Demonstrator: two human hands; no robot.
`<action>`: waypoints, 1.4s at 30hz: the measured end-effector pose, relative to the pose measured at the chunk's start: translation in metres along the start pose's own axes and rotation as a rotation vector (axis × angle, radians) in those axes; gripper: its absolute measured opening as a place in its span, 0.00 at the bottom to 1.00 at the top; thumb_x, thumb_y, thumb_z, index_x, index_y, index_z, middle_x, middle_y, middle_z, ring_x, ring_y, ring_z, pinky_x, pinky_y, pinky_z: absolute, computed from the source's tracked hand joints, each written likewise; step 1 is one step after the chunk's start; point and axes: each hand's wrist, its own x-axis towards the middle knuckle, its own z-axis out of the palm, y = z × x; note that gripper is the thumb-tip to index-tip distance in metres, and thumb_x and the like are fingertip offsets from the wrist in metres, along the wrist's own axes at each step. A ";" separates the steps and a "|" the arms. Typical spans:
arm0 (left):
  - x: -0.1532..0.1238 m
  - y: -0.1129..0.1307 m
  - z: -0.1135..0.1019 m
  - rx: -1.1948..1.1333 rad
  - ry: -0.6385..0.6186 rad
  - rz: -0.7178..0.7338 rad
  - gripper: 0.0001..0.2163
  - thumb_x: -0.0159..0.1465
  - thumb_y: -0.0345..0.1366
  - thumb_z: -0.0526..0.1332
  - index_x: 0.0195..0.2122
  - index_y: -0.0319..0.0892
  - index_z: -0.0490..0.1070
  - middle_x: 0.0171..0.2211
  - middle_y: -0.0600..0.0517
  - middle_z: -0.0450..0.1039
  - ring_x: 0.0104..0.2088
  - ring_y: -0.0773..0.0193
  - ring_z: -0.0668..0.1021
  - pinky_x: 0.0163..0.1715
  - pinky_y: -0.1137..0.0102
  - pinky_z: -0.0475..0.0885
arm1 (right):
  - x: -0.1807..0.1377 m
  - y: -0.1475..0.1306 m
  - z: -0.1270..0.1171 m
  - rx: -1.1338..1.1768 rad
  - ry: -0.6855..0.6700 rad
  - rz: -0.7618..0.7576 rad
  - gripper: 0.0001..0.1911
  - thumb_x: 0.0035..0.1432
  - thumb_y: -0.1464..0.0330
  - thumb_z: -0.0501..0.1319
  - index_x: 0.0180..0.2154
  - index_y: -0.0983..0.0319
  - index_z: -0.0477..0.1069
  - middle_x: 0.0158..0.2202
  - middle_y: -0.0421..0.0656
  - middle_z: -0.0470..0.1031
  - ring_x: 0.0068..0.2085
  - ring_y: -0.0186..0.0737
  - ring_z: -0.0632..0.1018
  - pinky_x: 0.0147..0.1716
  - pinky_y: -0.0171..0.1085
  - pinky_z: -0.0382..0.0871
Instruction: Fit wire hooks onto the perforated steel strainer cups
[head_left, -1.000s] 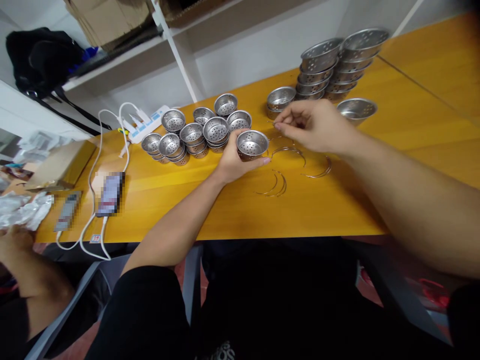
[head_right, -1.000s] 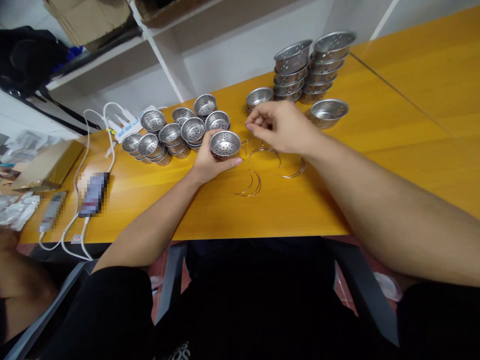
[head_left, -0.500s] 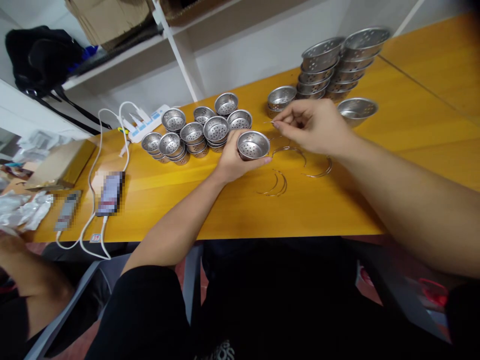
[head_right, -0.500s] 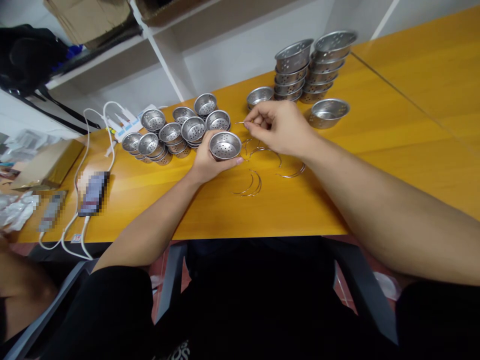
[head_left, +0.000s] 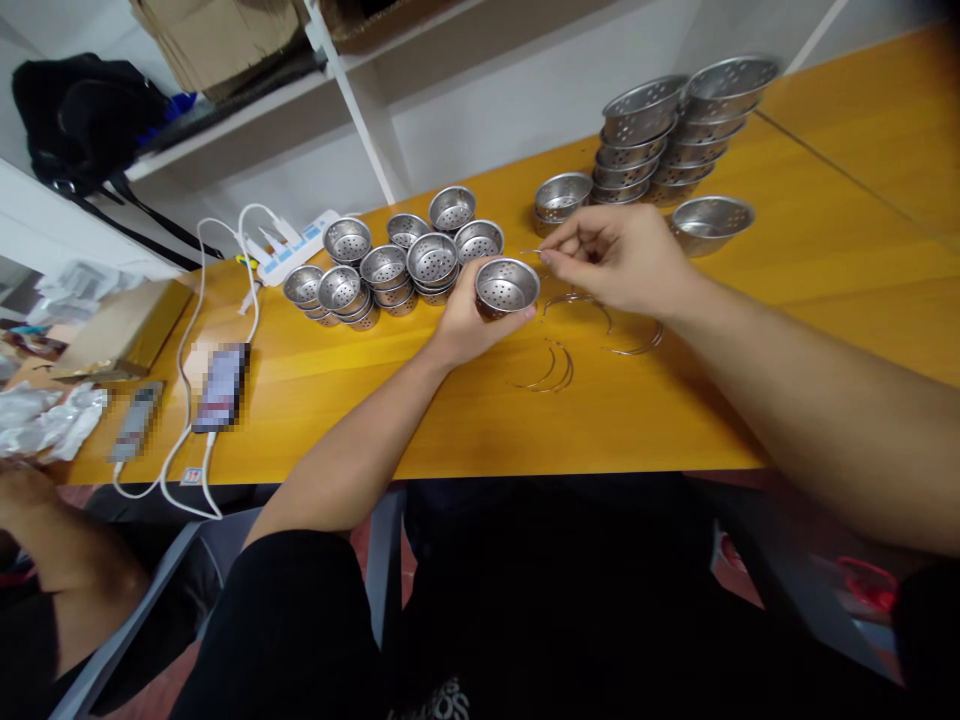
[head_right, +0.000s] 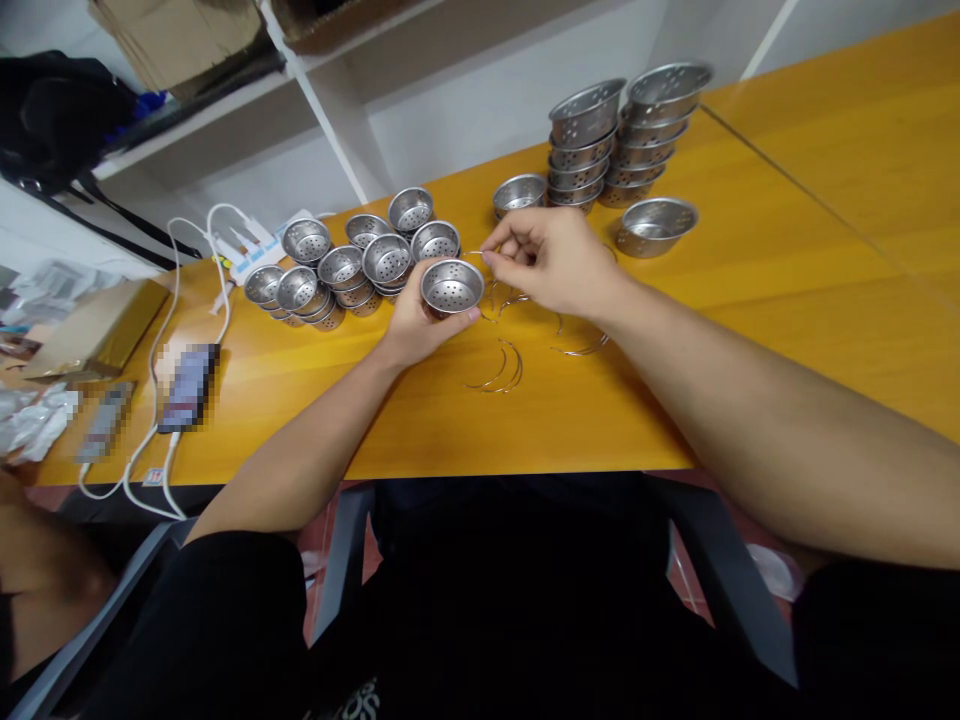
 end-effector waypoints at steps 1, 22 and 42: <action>0.000 -0.001 -0.001 -0.001 -0.004 0.006 0.48 0.65 0.66 0.89 0.76 0.49 0.72 0.71 0.36 0.82 0.71 0.37 0.88 0.78 0.34 0.87 | 0.001 0.003 0.001 -0.001 0.002 -0.004 0.31 0.76 0.29 0.72 0.56 0.45 0.90 0.48 0.50 0.90 0.50 0.66 0.88 0.58 0.72 0.89; 0.000 0.009 0.001 0.067 0.050 0.044 0.41 0.69 0.60 0.89 0.75 0.49 0.76 0.67 0.40 0.84 0.75 0.38 0.85 0.84 0.30 0.81 | 0.011 0.022 0.012 0.215 -0.011 -0.153 0.17 0.69 0.51 0.90 0.44 0.51 0.90 0.37 0.45 0.84 0.35 0.49 0.81 0.37 0.52 0.82; -0.006 0.019 0.006 0.062 -0.007 -0.028 0.47 0.64 0.66 0.90 0.73 0.48 0.72 0.63 0.43 0.89 0.60 0.46 0.92 0.67 0.46 0.90 | 0.013 0.008 0.037 0.195 0.081 -0.103 0.10 0.67 0.72 0.83 0.45 0.54 0.87 0.27 0.37 0.77 0.28 0.40 0.72 0.31 0.44 0.66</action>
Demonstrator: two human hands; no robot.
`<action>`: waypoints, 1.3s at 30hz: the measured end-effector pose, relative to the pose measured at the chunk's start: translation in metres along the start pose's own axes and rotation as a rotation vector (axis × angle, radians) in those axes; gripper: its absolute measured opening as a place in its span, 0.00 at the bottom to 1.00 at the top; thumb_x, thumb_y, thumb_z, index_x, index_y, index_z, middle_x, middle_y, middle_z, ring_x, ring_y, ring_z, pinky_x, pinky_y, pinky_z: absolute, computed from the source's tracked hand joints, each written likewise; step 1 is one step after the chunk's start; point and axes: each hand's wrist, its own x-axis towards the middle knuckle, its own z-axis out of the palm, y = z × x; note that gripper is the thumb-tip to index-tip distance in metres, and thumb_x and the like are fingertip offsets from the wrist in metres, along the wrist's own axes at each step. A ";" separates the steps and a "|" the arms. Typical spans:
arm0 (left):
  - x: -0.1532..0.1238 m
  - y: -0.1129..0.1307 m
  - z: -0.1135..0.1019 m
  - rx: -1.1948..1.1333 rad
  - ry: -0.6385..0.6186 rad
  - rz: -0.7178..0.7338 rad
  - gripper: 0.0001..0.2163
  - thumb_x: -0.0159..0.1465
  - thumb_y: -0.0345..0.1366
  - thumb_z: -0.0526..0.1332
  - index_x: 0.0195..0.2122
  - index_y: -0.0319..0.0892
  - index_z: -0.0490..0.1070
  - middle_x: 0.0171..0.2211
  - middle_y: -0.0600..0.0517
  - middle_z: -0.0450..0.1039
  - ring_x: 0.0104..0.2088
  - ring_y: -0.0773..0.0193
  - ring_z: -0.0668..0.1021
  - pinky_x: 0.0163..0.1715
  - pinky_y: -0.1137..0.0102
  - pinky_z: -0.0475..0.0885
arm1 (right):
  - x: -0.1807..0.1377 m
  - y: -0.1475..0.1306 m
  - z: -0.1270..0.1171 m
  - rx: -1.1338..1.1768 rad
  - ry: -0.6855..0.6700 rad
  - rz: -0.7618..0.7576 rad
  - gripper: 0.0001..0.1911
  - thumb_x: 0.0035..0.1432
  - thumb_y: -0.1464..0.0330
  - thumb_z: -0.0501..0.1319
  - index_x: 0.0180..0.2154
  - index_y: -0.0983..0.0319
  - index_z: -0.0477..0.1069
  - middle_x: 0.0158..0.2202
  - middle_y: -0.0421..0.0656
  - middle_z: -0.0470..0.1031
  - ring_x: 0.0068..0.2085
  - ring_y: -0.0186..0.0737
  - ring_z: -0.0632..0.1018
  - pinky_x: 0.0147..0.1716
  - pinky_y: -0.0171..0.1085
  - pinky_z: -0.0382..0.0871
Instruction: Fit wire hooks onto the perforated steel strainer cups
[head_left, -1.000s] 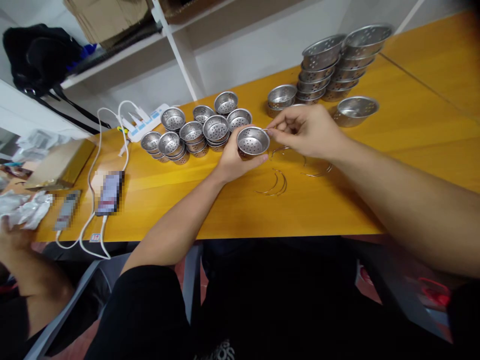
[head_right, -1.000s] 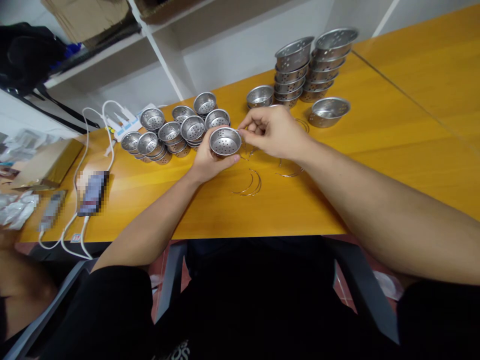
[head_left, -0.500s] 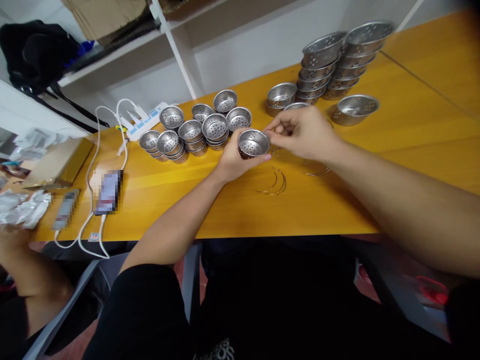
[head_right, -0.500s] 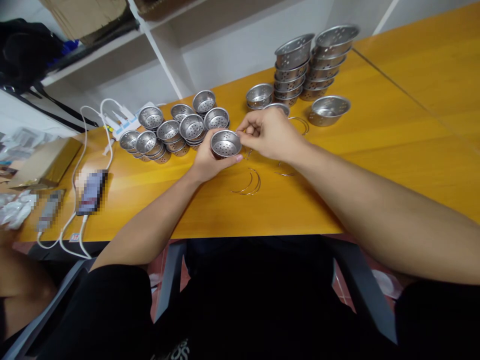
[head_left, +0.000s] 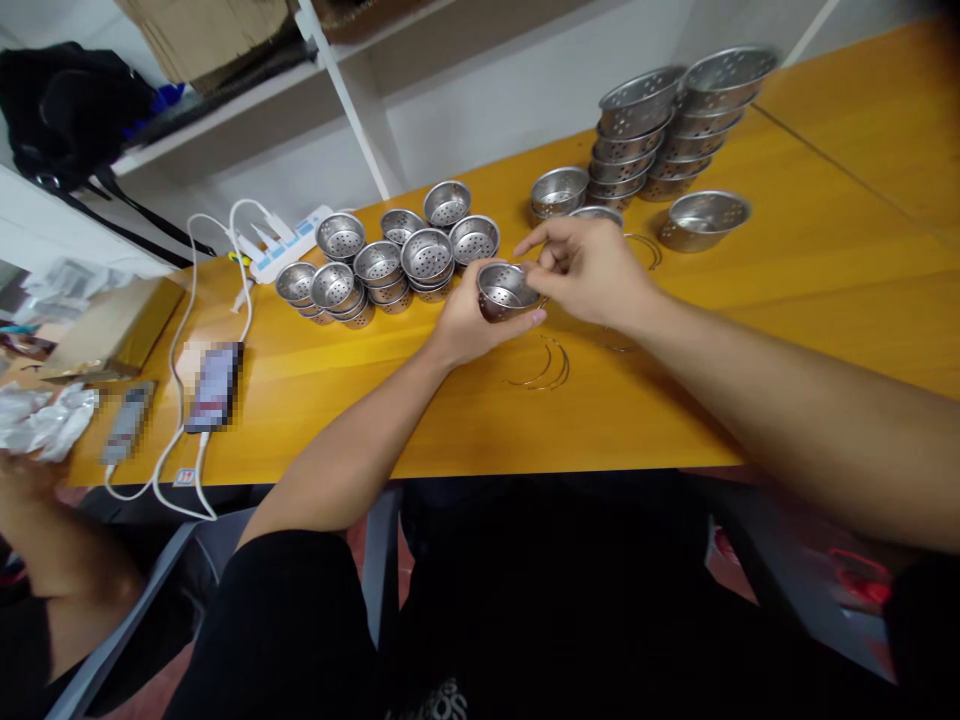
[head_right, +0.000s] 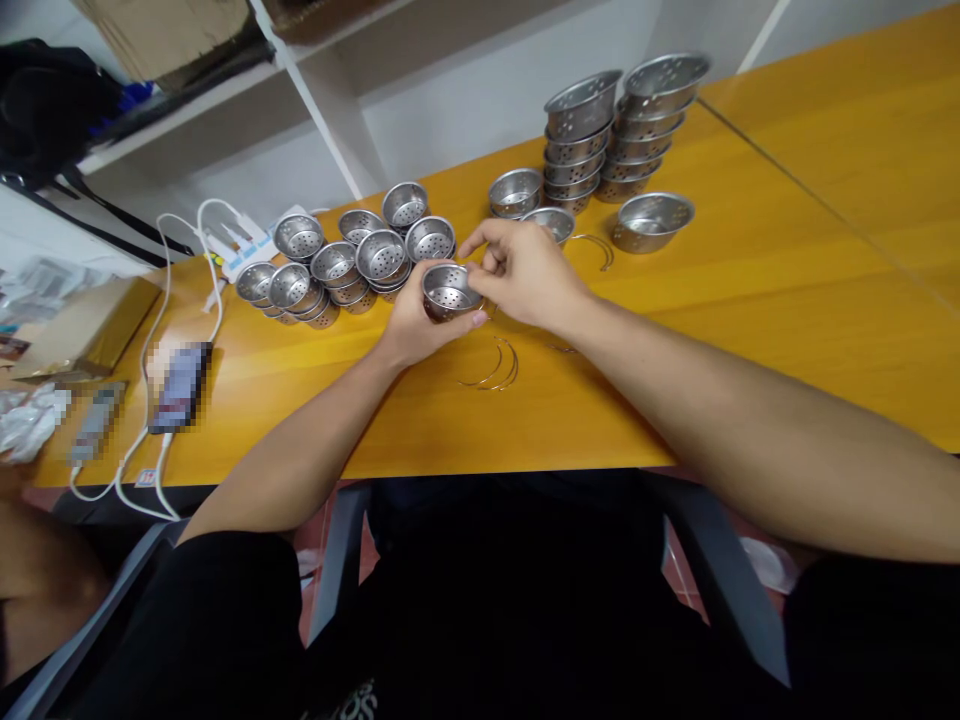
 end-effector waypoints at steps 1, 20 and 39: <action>0.000 0.003 -0.001 -0.012 -0.005 -0.014 0.47 0.65 0.67 0.90 0.72 0.48 0.73 0.62 0.44 0.89 0.59 0.47 0.92 0.66 0.46 0.90 | 0.000 -0.002 -0.002 0.047 -0.017 -0.009 0.08 0.69 0.70 0.83 0.43 0.55 0.87 0.27 0.37 0.77 0.28 0.40 0.71 0.30 0.43 0.66; 0.005 -0.020 -0.004 0.004 -0.058 0.081 0.41 0.71 0.63 0.86 0.73 0.48 0.72 0.64 0.42 0.86 0.63 0.44 0.90 0.72 0.44 0.89 | 0.003 -0.006 -0.016 0.201 -0.247 -0.004 0.40 0.52 0.26 0.91 0.36 0.49 0.81 0.27 0.37 0.76 0.28 0.44 0.74 0.28 0.47 0.73; 0.005 -0.023 -0.002 -0.037 -0.006 0.035 0.44 0.70 0.63 0.86 0.76 0.49 0.70 0.68 0.38 0.85 0.68 0.40 0.89 0.76 0.38 0.88 | -0.002 0.001 -0.026 -0.011 -0.066 -0.143 0.31 0.65 0.28 0.85 0.43 0.45 0.91 0.47 0.49 0.88 0.43 0.57 0.83 0.46 0.61 0.84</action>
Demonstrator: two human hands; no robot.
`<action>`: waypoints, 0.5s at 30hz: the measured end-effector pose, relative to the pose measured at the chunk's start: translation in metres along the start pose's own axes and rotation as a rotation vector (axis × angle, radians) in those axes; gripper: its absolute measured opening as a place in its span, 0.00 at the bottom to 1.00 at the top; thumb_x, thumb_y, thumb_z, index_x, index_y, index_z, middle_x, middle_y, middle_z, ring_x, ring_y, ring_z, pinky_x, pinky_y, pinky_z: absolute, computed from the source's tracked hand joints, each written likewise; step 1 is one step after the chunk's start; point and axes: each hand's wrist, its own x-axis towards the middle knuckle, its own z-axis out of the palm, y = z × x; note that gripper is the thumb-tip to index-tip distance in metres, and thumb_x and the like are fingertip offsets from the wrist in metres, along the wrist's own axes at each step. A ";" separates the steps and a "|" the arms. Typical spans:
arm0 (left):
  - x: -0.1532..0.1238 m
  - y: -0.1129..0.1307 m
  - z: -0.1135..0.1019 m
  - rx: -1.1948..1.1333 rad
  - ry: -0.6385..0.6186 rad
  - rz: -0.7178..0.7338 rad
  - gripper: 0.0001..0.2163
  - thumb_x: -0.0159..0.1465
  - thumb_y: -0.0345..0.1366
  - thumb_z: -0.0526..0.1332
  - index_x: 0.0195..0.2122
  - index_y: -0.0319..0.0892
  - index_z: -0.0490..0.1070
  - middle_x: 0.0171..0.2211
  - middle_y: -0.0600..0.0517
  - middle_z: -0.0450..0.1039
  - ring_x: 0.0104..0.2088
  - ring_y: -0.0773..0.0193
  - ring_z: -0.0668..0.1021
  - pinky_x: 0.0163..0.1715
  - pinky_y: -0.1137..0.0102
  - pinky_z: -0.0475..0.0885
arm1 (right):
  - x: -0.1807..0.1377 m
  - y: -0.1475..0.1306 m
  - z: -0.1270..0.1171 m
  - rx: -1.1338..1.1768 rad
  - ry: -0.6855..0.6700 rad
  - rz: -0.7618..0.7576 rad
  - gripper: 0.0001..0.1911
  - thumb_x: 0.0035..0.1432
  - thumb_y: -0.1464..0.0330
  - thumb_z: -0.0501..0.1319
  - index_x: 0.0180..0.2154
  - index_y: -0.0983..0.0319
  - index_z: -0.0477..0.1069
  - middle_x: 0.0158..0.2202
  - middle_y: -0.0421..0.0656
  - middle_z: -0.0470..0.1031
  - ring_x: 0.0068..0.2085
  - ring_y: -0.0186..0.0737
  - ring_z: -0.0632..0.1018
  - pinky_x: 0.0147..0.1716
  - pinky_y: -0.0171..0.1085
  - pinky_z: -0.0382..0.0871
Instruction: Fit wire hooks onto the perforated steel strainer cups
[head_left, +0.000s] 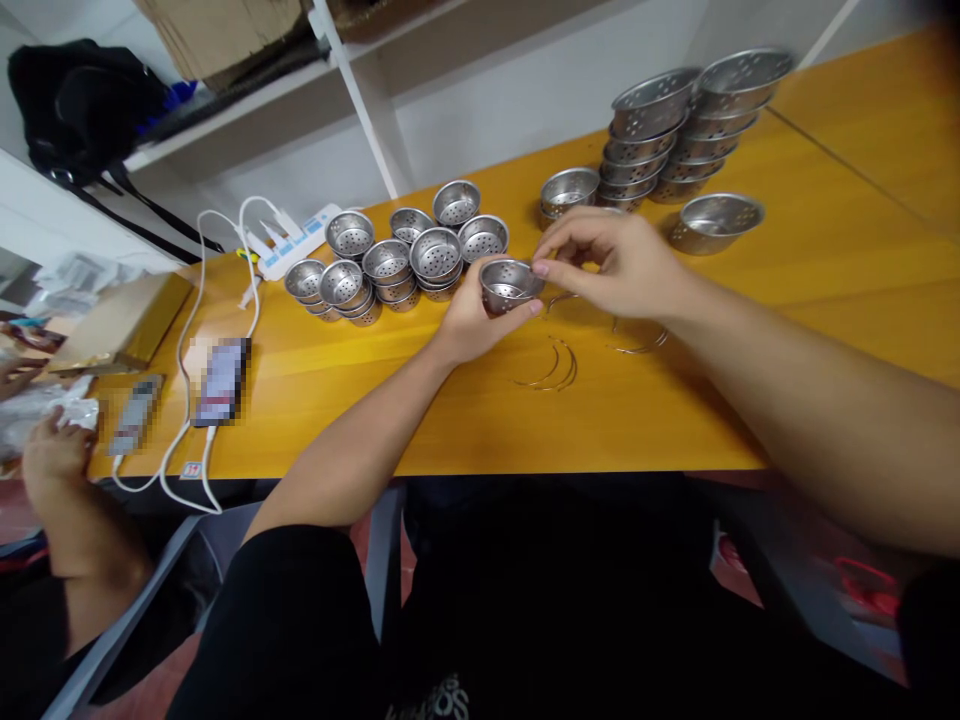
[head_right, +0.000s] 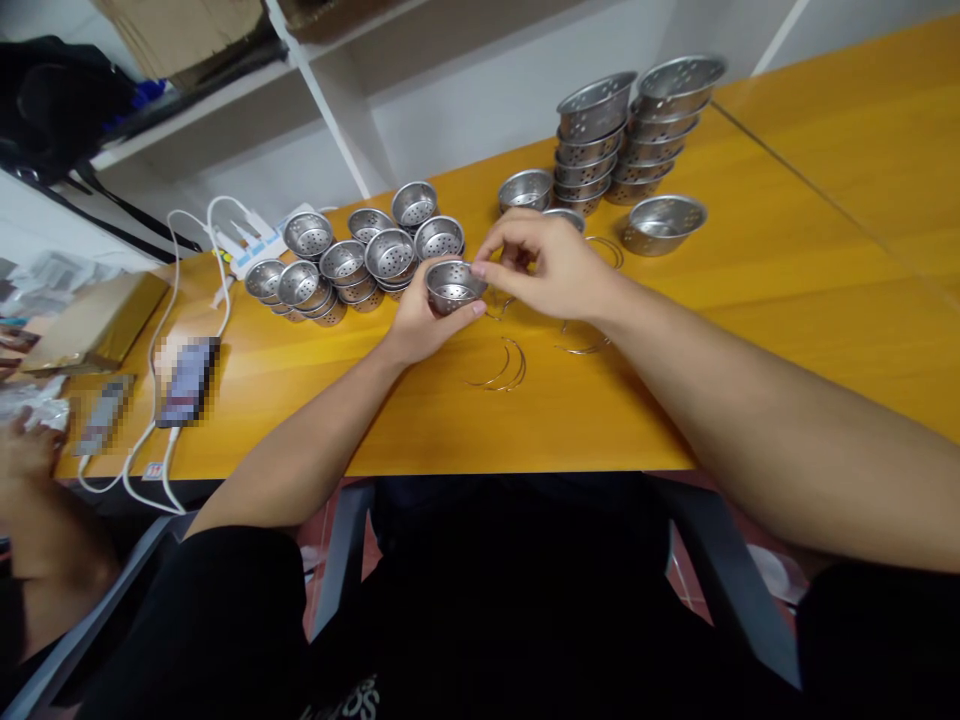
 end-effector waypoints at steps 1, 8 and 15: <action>0.000 -0.001 0.000 -0.009 0.007 -0.009 0.44 0.71 0.62 0.86 0.76 0.49 0.70 0.69 0.38 0.85 0.68 0.40 0.89 0.76 0.37 0.87 | 0.000 0.000 0.000 -0.010 -0.007 -0.018 0.30 0.67 0.28 0.84 0.42 0.45 0.92 0.50 0.49 0.89 0.46 0.60 0.84 0.49 0.63 0.85; 0.000 -0.002 0.000 -0.043 -0.005 -0.042 0.45 0.70 0.62 0.86 0.78 0.49 0.68 0.70 0.39 0.84 0.69 0.42 0.89 0.76 0.38 0.87 | 0.000 0.007 0.006 -0.011 -0.144 -0.106 0.30 0.72 0.27 0.78 0.45 0.45 0.97 0.58 0.52 0.88 0.59 0.67 0.87 0.69 0.68 0.85; 0.001 -0.009 0.002 -0.087 -0.007 0.010 0.49 0.66 0.65 0.88 0.77 0.50 0.67 0.72 0.38 0.83 0.70 0.42 0.90 0.79 0.38 0.87 | -0.003 0.006 0.007 0.003 -0.201 -0.102 0.29 0.67 0.30 0.83 0.49 0.45 0.97 0.60 0.51 0.88 0.61 0.67 0.87 0.70 0.67 0.86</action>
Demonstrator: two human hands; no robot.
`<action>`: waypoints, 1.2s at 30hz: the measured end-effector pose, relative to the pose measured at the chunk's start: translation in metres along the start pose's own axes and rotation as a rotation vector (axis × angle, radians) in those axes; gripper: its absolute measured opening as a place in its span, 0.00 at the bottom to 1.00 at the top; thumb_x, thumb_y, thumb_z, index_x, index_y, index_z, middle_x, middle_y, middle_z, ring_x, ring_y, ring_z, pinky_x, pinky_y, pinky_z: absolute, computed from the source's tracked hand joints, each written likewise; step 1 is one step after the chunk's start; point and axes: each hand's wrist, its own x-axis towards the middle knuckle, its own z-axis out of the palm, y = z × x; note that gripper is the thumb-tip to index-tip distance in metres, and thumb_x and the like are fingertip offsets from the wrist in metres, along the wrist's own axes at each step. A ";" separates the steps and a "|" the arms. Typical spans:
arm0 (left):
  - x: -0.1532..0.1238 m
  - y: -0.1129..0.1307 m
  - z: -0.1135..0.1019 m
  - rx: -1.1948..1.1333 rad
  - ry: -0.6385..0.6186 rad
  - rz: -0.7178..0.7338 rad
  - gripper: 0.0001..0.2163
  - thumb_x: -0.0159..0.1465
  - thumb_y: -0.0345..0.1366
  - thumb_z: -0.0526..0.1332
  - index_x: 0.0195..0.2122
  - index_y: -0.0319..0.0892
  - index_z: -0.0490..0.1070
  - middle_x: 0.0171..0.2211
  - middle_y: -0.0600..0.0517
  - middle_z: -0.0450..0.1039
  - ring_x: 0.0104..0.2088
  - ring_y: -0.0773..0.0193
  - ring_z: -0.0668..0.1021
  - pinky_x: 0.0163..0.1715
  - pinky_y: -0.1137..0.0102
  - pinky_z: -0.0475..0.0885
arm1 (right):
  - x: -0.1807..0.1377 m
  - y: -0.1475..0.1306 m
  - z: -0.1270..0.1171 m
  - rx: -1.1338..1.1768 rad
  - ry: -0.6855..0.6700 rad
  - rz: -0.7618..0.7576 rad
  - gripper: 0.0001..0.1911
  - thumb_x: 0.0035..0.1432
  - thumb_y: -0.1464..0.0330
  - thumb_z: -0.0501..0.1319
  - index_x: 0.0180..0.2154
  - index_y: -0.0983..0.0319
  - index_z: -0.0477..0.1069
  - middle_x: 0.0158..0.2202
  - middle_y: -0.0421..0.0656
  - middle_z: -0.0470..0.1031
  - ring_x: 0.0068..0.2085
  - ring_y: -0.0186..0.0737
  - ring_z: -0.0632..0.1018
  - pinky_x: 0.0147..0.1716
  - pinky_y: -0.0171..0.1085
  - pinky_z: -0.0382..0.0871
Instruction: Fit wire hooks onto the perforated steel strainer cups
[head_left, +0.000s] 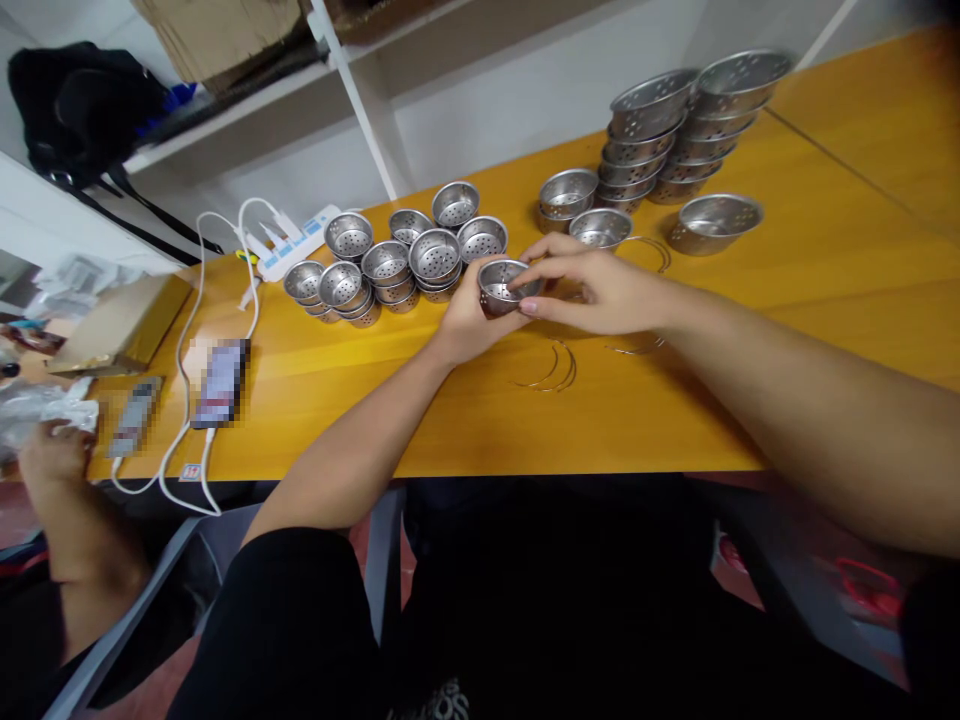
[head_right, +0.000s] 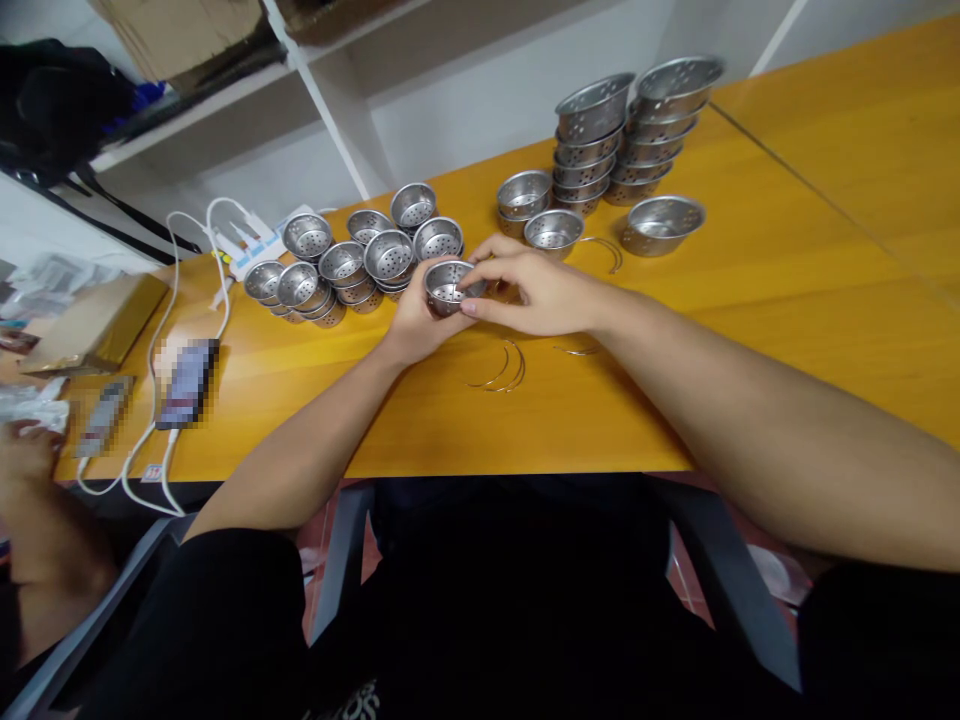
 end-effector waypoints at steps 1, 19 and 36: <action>0.000 -0.001 0.002 -0.003 -0.004 -0.013 0.50 0.66 0.64 0.89 0.78 0.50 0.66 0.72 0.37 0.82 0.71 0.41 0.89 0.79 0.37 0.87 | 0.000 -0.002 -0.001 0.002 0.017 0.003 0.28 0.66 0.31 0.85 0.47 0.45 0.96 0.59 0.51 0.88 0.60 0.67 0.87 0.69 0.67 0.86; -0.010 0.020 0.006 -0.078 -0.241 -0.044 0.23 0.78 0.53 0.82 0.63 0.43 0.84 0.63 0.40 0.90 0.62 0.54 0.92 0.73 0.50 0.87 | 0.049 0.028 -0.023 0.040 0.207 0.082 0.27 0.66 0.36 0.90 0.50 0.46 0.92 0.55 0.52 0.91 0.63 0.70 0.82 0.70 0.70 0.80; -0.009 0.019 0.006 -0.080 -0.272 0.031 0.26 0.81 0.61 0.78 0.62 0.43 0.84 0.61 0.40 0.89 0.60 0.56 0.92 0.72 0.53 0.88 | 0.060 0.025 0.001 -0.389 0.064 0.219 0.27 0.87 0.45 0.75 0.69 0.57 0.89 0.69 0.60 0.88 0.63 0.67 0.89 0.71 0.64 0.85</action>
